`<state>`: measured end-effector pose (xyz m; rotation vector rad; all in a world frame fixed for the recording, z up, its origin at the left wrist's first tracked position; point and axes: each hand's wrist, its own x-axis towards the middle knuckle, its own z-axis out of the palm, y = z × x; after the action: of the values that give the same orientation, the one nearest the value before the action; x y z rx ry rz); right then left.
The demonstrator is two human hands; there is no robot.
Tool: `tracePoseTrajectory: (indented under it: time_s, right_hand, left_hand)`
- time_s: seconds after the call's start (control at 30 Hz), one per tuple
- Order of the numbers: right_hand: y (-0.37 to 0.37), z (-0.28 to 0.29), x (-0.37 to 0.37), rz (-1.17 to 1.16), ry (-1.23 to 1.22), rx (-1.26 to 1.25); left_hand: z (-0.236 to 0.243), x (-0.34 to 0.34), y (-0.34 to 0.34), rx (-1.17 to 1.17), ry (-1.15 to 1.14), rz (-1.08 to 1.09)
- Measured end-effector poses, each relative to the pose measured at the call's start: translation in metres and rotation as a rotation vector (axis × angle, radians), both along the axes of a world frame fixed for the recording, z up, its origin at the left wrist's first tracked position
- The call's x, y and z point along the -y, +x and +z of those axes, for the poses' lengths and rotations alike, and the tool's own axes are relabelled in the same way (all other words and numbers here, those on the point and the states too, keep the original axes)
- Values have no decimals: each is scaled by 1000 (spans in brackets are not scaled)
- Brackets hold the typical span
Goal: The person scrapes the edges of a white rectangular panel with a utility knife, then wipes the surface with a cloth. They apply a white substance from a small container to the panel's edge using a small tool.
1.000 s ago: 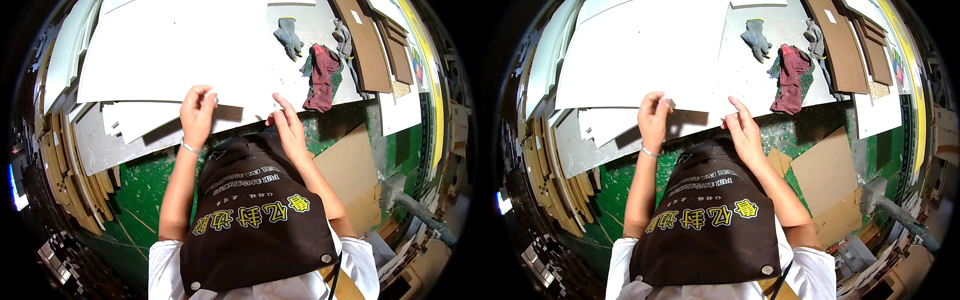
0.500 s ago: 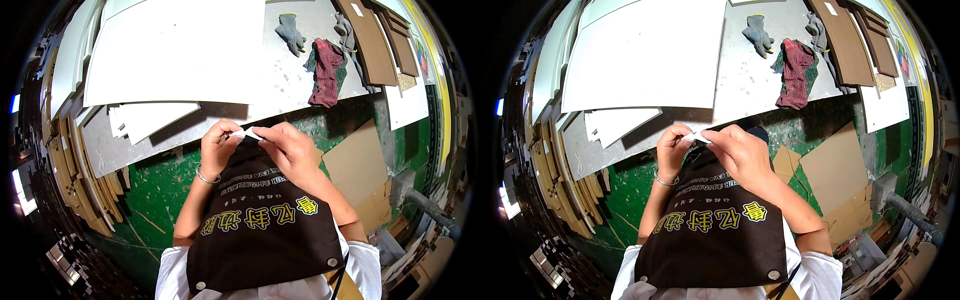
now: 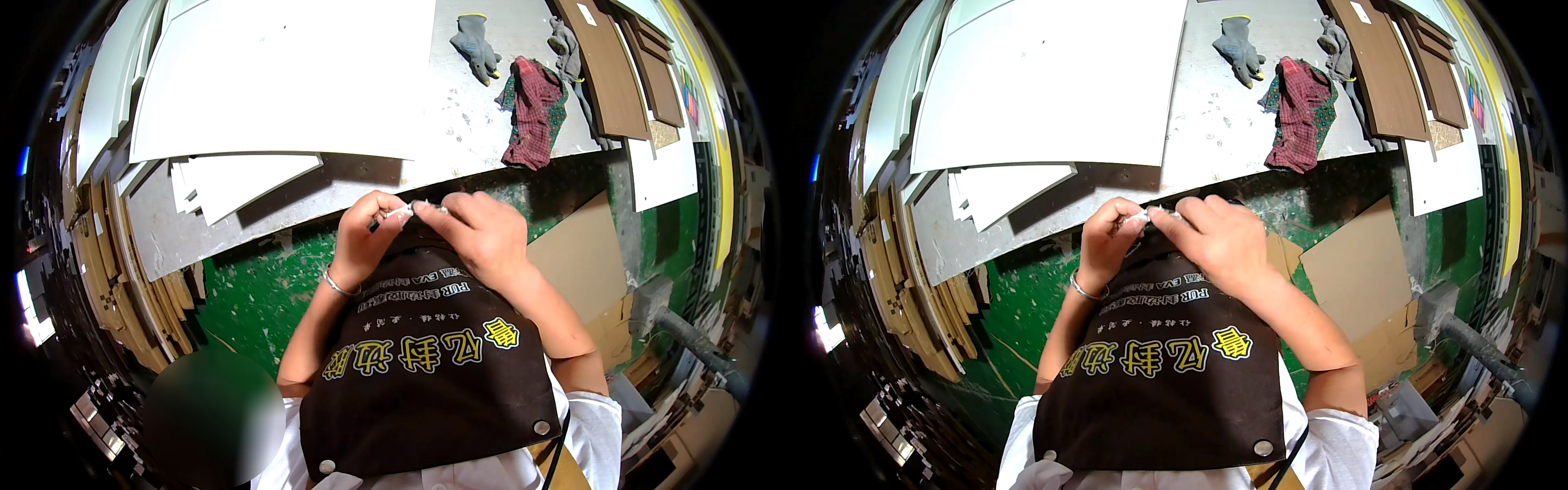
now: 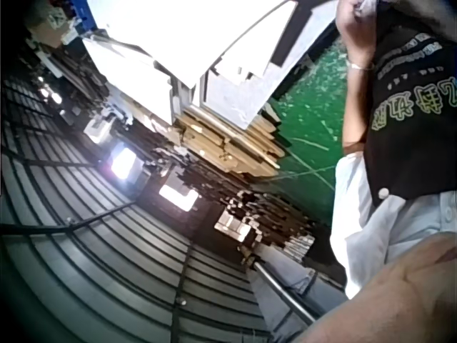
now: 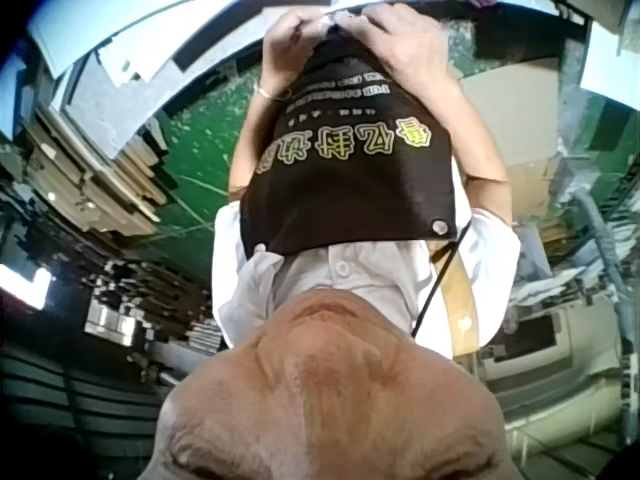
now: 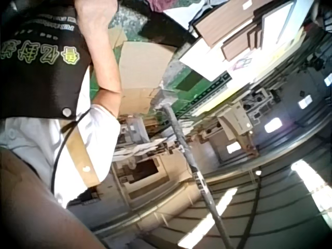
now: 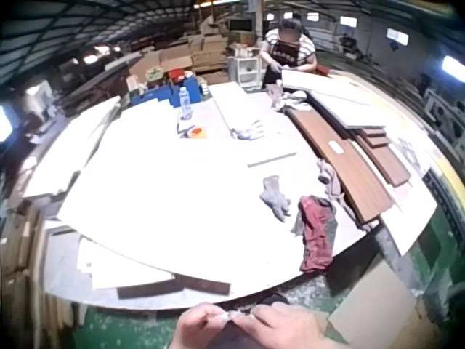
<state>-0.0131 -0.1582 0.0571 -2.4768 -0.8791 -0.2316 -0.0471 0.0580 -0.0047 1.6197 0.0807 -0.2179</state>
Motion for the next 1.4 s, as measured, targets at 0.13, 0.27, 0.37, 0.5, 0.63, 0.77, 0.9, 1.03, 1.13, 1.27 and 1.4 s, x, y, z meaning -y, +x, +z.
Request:
tracePoseTrajectory:
  time_s: [0.13, 0.27, 0.37, 0.5, 0.63, 0.77, 0.9, 1.03, 1.13, 1.27, 1.4]
  right_hand:
    - [21, -13, 2, -153, 318, -157]
    - [41, -37, 4, -184, 407, -397]
    - [52, -48, 2, -166, 380, -414]
    - [63, -50, -2, -142, 338, -415]
    - [69, -47, -6, -116, 298, -424]
    - [73, -43, -8, -103, 237, -409]
    - [76, -44, -9, -68, 219, -378]
    - [77, -42, -14, -74, 182, -366]
    - [77, -40, -16, -71, 111, -333]
    - [78, -33, -15, -36, -15, -246]
    - [78, -29, -11, -11, -102, -217]
  left_hand:
    - [1, -2, 26, 92, -22, 188]
    - [8, -29, 77, 328, 392, 264]
    - [4, -49, 121, 571, 712, 268]
    - [-8, -61, 148, 669, 834, 291]
    - [-16, -60, 148, 686, 853, 341]
    - [-16, -60, 148, 681, 872, 329]
    - [-8, -57, 146, 607, 867, 315]
    - [-8, -57, 146, 608, 882, 311]
    - [-7, -57, 146, 635, 887, 313]
    - [-8, -56, 147, 608, 889, 297]
    - [-9, -57, 146, 593, 912, 299]
